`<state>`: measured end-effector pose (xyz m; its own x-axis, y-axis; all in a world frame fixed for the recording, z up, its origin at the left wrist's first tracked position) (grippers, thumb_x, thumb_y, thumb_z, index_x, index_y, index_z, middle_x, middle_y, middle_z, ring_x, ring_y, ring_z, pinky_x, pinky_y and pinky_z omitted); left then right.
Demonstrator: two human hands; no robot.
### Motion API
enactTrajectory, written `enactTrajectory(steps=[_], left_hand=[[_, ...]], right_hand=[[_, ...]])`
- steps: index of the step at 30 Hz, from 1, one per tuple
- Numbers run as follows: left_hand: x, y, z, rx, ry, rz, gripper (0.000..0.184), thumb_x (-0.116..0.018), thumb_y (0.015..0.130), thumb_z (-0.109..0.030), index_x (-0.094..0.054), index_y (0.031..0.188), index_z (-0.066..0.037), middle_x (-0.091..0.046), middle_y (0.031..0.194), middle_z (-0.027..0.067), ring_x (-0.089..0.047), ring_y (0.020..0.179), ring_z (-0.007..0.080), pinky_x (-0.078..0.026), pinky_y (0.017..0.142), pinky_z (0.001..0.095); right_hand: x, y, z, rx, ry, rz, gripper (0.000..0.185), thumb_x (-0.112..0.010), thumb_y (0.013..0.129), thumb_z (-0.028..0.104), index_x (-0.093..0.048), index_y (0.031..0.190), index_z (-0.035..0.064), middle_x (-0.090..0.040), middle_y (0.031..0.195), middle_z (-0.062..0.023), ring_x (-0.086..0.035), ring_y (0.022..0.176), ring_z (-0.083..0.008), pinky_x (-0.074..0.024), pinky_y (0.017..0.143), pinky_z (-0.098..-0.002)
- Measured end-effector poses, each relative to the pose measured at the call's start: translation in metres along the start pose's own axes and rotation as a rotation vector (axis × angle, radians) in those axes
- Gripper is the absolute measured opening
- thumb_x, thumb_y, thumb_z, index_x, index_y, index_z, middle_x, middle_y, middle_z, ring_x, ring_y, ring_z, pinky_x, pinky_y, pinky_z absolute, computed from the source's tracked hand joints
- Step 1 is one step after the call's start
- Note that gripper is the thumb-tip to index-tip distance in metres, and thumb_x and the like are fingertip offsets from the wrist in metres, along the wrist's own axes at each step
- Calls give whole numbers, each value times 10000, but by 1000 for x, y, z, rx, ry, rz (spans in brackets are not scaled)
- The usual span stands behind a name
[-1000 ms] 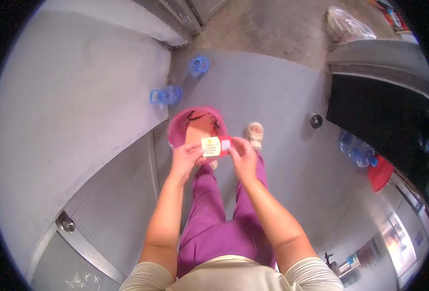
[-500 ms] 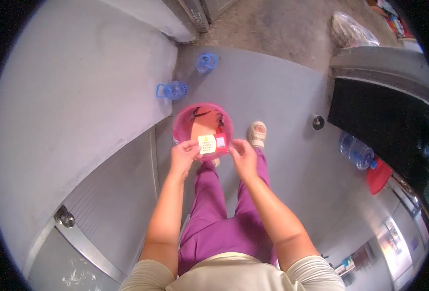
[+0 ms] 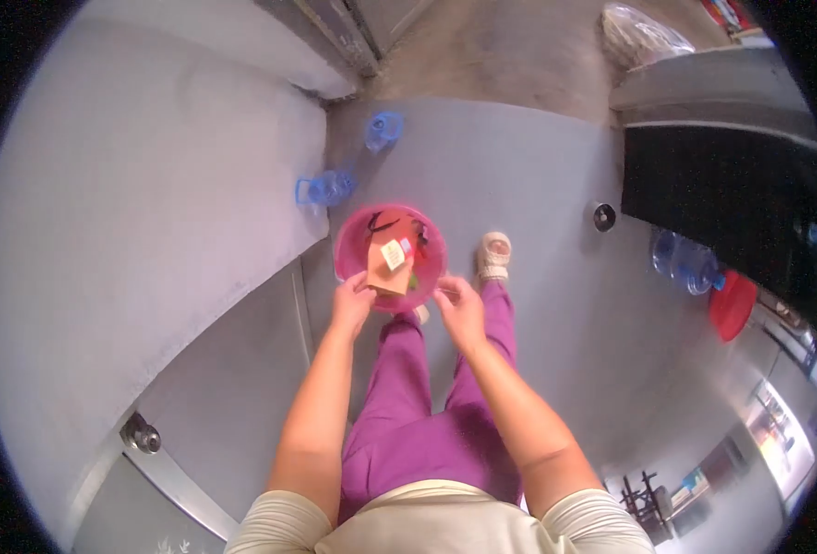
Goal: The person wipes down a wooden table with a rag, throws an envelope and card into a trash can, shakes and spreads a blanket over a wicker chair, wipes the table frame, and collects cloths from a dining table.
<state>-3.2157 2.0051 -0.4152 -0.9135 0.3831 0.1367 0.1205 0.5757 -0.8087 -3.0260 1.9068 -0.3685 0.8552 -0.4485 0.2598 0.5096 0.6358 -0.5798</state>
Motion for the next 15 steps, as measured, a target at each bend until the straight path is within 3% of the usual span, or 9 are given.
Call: enactTrajectory(steps=[2,4,8,10,12,13,14,15], left_hand=[[9,6,15,-45,305,-36,440,-519,751,84,-473,1189,76,-564,1140,163,-570,1020,238,-465,853,306],[9,-4,9,-92,398,23,377,-525,774,34,-511,1150,58,-588,1103,175,-580,1011,255,-456,864,328],[-21,-46,-28,-329,762,54,308,-549,809,-78,-560,1105,7,-610,1015,198,-599,952,304,-467,823,358],[-59,-83,-65,-531,789,27,315,-554,829,-164,-558,1117,-37,-597,1005,208,-578,941,354,-461,797,394],[-106,-125,-99,-810,793,132,456,-529,840,-166,-423,1252,0,-496,1194,214,-490,1092,344,-390,916,395],[-133,-150,-125,-885,682,209,490,-528,835,-148,-391,1270,32,-442,1257,221,-441,1147,363,-349,961,403],[-153,-164,-129,-804,552,386,514,-496,854,-248,-391,1271,33,-397,1302,234,-390,1202,370,-290,1005,423],[-171,-178,-131,-1010,693,399,551,-454,858,-316,-375,1291,14,-391,1319,215,-373,1226,347,-252,1027,425]], right_hand=[[1,-7,1,0,3,-7,183,-613,771,51,-591,948,11,-633,894,-105,-632,798,-180,-496,727,-288],[7,-15,7,-12,-4,-9,186,-616,767,46,-591,947,7,-631,899,-108,-630,804,-186,-494,739,-288],[25,-30,21,-268,223,83,137,-639,773,29,-585,890,-17,-635,756,-77,-603,626,-123,-492,561,-249],[26,-30,5,-197,344,46,107,-589,843,88,-564,856,-15,-617,683,-52,-547,514,-87,-446,458,-221],[44,-36,17,-444,664,110,318,-506,898,305,-585,974,6,-642,829,-87,-614,726,-102,-491,606,-247],[47,-37,21,-461,900,168,406,-441,906,369,-550,1046,3,-615,928,-106,-592,821,-125,-475,690,-271],[47,-41,24,-470,1135,232,498,-376,915,433,-515,1119,1,-589,1027,-124,-571,916,-147,-460,774,-295],[51,-41,31,-470,1367,305,591,-311,923,496,-481,1191,-2,-562,1126,-142,-550,1012,-169,-444,857,-319]])
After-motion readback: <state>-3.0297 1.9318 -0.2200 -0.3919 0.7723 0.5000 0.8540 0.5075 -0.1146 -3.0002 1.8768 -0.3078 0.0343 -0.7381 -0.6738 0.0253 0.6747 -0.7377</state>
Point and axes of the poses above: each hand's wrist, its own y-axis towards the middle knuckle, its own x-axis out of the back of the hand, z = x × y, the point moved 4 cm from there along y, towards the middle knuckle
